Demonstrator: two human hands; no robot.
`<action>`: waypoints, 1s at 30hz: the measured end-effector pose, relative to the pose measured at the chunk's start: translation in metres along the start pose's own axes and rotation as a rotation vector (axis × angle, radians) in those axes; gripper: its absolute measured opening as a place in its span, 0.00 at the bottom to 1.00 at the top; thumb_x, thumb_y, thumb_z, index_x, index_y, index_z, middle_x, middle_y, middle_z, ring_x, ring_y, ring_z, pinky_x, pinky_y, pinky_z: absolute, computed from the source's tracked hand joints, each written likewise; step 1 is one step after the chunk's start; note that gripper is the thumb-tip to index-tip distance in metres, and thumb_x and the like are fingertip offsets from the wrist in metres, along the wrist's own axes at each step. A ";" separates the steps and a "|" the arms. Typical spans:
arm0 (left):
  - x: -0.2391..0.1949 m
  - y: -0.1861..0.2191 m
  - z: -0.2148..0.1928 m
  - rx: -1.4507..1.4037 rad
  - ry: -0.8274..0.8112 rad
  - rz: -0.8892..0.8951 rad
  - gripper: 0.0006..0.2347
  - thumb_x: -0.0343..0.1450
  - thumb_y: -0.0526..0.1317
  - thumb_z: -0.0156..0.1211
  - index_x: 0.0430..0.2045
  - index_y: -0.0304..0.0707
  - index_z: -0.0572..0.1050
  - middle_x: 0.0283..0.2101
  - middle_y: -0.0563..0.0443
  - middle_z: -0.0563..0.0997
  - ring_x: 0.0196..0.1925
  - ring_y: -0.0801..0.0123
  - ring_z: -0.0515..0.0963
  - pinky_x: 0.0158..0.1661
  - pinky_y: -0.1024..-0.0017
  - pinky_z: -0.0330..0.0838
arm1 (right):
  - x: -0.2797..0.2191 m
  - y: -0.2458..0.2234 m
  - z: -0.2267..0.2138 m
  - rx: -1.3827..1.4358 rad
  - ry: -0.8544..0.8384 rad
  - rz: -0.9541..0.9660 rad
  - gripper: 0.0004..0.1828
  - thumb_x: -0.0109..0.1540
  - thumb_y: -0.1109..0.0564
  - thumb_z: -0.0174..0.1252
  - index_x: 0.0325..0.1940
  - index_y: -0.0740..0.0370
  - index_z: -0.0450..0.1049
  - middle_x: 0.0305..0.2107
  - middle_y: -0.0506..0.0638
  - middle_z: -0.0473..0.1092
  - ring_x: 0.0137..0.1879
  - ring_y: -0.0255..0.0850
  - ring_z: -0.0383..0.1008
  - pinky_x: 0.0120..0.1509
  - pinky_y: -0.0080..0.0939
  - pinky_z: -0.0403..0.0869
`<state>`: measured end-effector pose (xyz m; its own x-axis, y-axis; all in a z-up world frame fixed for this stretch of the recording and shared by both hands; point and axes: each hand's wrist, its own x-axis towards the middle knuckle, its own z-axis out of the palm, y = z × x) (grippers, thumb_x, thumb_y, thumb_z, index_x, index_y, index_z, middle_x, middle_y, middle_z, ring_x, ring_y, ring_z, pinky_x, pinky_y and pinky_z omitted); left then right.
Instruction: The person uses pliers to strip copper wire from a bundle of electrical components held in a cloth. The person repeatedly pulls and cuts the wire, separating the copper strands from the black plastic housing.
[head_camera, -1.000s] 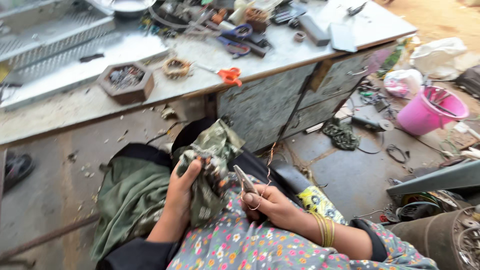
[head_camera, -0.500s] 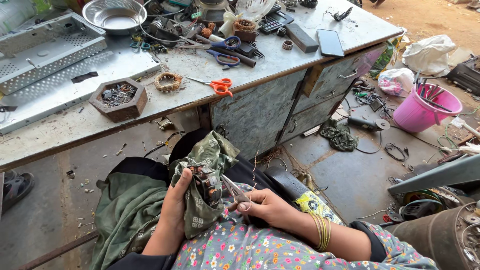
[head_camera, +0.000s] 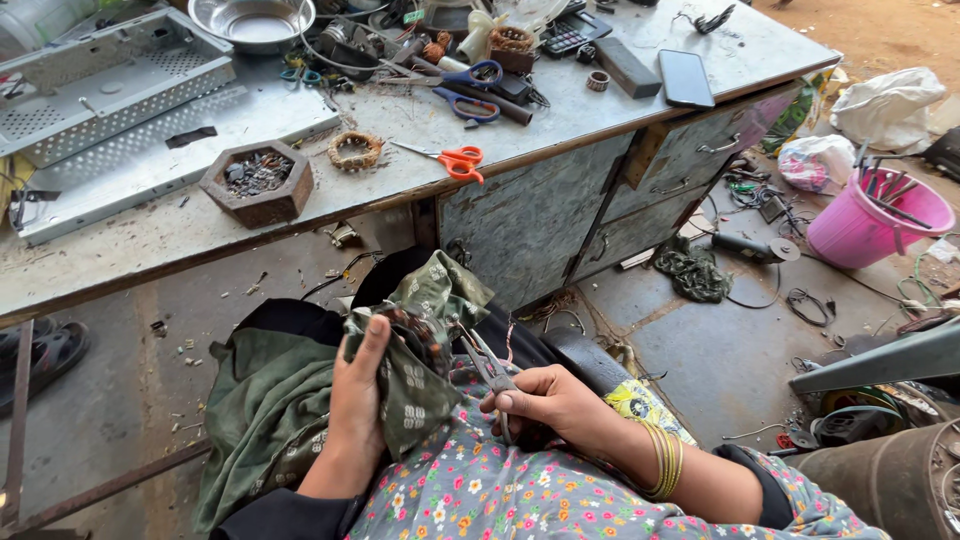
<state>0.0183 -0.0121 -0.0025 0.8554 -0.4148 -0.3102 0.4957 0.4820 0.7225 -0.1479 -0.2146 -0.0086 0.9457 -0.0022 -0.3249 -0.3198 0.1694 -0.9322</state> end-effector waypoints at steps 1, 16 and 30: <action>-0.001 0.003 0.001 0.002 0.010 0.035 0.18 0.66 0.49 0.67 0.43 0.39 0.73 0.38 0.52 0.80 0.37 0.70 0.82 0.39 0.68 0.79 | -0.001 -0.001 0.000 -0.035 0.004 -0.002 0.19 0.65 0.49 0.61 0.49 0.70 0.82 0.24 0.47 0.75 0.29 0.30 0.71 0.34 0.32 0.69; -0.024 0.012 -0.008 0.083 -0.188 0.630 0.14 0.71 0.40 0.70 0.43 0.37 0.71 0.41 0.57 0.77 0.41 0.80 0.75 0.46 0.80 0.71 | -0.005 0.004 0.005 -0.120 -0.101 -0.057 0.17 0.67 0.54 0.59 0.48 0.73 0.81 0.25 0.49 0.75 0.29 0.33 0.73 0.37 0.34 0.73; -0.023 0.007 -0.032 -0.184 -0.328 0.668 0.28 0.75 0.64 0.56 0.43 0.32 0.67 0.38 0.46 0.74 0.40 0.67 0.73 0.46 0.68 0.70 | -0.023 -0.011 0.006 0.085 -0.326 -0.151 0.28 0.68 0.54 0.53 0.70 0.68 0.60 0.65 0.55 0.68 0.59 0.48 0.79 0.68 0.49 0.72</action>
<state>0.0072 0.0252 -0.0103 0.9077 -0.1841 0.3769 -0.0698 0.8196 0.5686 -0.1658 -0.2106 0.0106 0.9549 0.2785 -0.1035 -0.1819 0.2729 -0.9447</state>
